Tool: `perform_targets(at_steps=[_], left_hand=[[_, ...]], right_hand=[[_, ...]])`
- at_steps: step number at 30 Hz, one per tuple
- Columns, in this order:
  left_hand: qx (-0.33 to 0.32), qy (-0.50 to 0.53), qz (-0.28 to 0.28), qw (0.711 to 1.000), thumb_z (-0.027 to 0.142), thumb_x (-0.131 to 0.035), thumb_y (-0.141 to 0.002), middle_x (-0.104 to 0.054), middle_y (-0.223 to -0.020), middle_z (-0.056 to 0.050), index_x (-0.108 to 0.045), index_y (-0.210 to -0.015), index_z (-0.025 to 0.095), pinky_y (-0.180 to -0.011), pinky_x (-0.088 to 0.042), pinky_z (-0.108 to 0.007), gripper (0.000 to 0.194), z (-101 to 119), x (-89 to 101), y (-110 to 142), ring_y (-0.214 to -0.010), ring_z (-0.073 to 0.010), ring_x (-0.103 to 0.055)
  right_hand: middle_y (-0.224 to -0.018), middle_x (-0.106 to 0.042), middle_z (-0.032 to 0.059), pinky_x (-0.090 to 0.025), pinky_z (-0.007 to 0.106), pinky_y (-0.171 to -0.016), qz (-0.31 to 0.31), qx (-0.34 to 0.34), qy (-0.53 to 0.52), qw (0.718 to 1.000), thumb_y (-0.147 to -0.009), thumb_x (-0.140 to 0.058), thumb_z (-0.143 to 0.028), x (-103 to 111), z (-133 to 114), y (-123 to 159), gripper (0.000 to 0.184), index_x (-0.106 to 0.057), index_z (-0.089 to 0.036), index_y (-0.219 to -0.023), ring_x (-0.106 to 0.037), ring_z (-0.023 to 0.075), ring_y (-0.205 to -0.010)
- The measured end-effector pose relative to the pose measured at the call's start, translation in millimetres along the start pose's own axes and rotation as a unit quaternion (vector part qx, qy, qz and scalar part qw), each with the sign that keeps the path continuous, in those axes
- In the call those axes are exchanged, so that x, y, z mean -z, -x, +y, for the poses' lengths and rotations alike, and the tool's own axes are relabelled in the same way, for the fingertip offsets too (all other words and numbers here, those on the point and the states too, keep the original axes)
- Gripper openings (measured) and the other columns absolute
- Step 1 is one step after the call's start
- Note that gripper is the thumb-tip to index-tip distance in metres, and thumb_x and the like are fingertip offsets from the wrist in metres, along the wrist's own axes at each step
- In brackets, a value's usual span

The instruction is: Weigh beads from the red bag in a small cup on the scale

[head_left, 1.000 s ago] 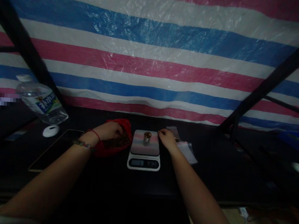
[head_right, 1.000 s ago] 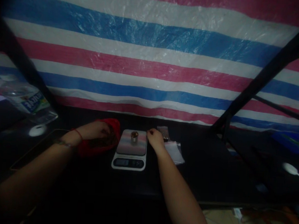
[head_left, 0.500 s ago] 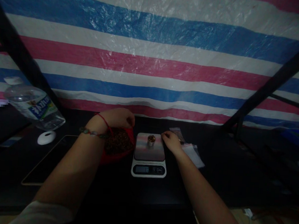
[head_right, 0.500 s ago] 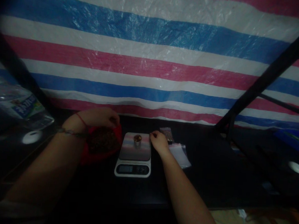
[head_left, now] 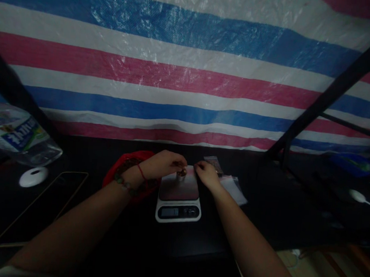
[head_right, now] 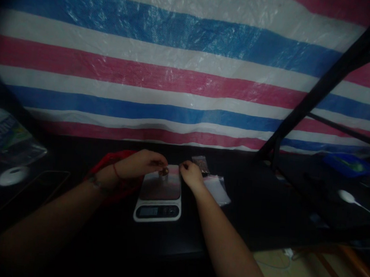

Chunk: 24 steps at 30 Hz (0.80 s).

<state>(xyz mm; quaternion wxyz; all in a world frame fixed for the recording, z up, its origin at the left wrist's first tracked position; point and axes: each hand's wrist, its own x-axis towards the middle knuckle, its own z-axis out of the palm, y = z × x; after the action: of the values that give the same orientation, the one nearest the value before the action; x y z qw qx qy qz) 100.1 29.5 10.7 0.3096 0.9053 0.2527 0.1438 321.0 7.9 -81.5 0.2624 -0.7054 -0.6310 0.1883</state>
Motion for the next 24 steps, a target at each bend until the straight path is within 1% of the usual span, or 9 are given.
perform_targets(at_steps=[1,3,6,10,13,17,20,24], left_hand=[[-0.002,-0.018,-0.002,1.000,0.022,-0.050,-0.087,-0.072,-0.089,0.000,-0.068,-0.094,0.019,-0.075,-0.046,-0.020,0.019,-1,-0.7,-1,-0.083,-0.0126,-0.065],[-0.007,-0.070,0.012,0.997,0.021,-0.053,-0.084,-0.071,-0.089,-0.002,-0.070,-0.088,0.019,-0.076,-0.046,-0.021,0.017,-2,-1.9,-3,-0.085,-0.0139,-0.064],[-0.012,-0.112,0.021,0.993,0.020,-0.056,-0.082,-0.070,-0.090,-0.003,-0.072,-0.086,0.019,-0.076,-0.045,-0.023,0.016,-4,-3.8,-5,-0.086,-0.0151,-0.063],[0.000,-0.119,0.020,0.993,0.020,-0.054,-0.082,-0.070,-0.091,-0.003,-0.072,-0.087,0.020,-0.077,-0.045,-0.024,0.018,-4,-5.1,-6,-0.088,-0.0159,-0.062],[0.018,-0.118,0.043,0.992,0.024,-0.056,-0.082,-0.069,-0.094,-0.004,-0.071,-0.092,0.020,-0.077,-0.046,-0.024,0.019,-4,-4.6,-6,-0.088,-0.0165,-0.062],[0.043,-0.071,0.067,0.994,0.025,-0.058,-0.081,-0.070,-0.095,-0.004,-0.068,-0.100,0.018,-0.076,-0.047,-0.023,0.023,-7,-7.4,-7,-0.085,-0.0156,-0.064],[0.037,-0.051,0.079,0.995,0.025,-0.056,-0.083,-0.071,-0.094,-0.003,-0.068,-0.101,0.018,-0.078,-0.047,-0.023,0.023,-9,-12.6,-9,-0.086,-0.0152,-0.065],[0.037,-0.068,0.081,0.994,0.026,-0.055,-0.084,-0.072,-0.095,-0.003,-0.068,-0.101,0.019,-0.079,-0.048,-0.025,0.023,-10,-16.0,-10,-0.088,-0.0162,-0.065]], right_hand=[[-0.090,-0.072,0.0056,-0.044,0.026,-0.074,0.002,-0.002,0.004,1.000,-0.086,-0.049,-0.034,0,0,0,0.025,-0.069,-0.020,-0.092,-0.065,0.0191,-0.087],[-0.090,-0.072,0.0056,-0.044,0.026,-0.074,0.005,-0.001,0.008,1.000,-0.086,-0.049,-0.034,0,-1,0,0.025,-0.069,-0.020,-0.091,-0.065,0.0194,-0.087],[-0.091,-0.072,0.0052,-0.044,0.025,-0.074,0.002,0.007,0.005,1.000,-0.086,-0.048,-0.033,1,-2,0,0.025,-0.069,-0.020,-0.091,-0.065,0.0190,-0.086],[-0.089,-0.072,0.0052,-0.044,0.025,-0.072,0.002,0.004,0.009,1.000,-0.087,-0.048,-0.033,2,-3,1,0.025,-0.069,-0.020,-0.091,-0.065,0.0187,-0.085],[-0.090,-0.071,0.0053,-0.044,0.025,-0.074,0.005,0.006,0.013,1.000,-0.087,-0.048,-0.033,3,-3,1,0.025,-0.069,-0.020,-0.092,-0.065,0.0192,-0.086],[-0.092,-0.071,0.0057,-0.044,0.026,-0.075,0.004,0.003,0.013,1.000,-0.086,-0.048,-0.034,2,-2,1,0.026,-0.069,-0.020,-0.093,-0.065,0.0197,-0.088],[-0.091,-0.071,0.0060,-0.044,0.026,-0.075,0.003,0.002,0.016,1.000,-0.086,-0.048,-0.034,2,-2,1,0.026,-0.069,-0.020,-0.092,-0.065,0.0196,-0.087],[-0.090,-0.072,0.0055,-0.044,0.026,-0.075,-0.001,0.006,0.012,1.000,-0.087,-0.048,-0.033,2,-3,1,0.025,-0.069,-0.020,-0.092,-0.065,0.0189,-0.086]])
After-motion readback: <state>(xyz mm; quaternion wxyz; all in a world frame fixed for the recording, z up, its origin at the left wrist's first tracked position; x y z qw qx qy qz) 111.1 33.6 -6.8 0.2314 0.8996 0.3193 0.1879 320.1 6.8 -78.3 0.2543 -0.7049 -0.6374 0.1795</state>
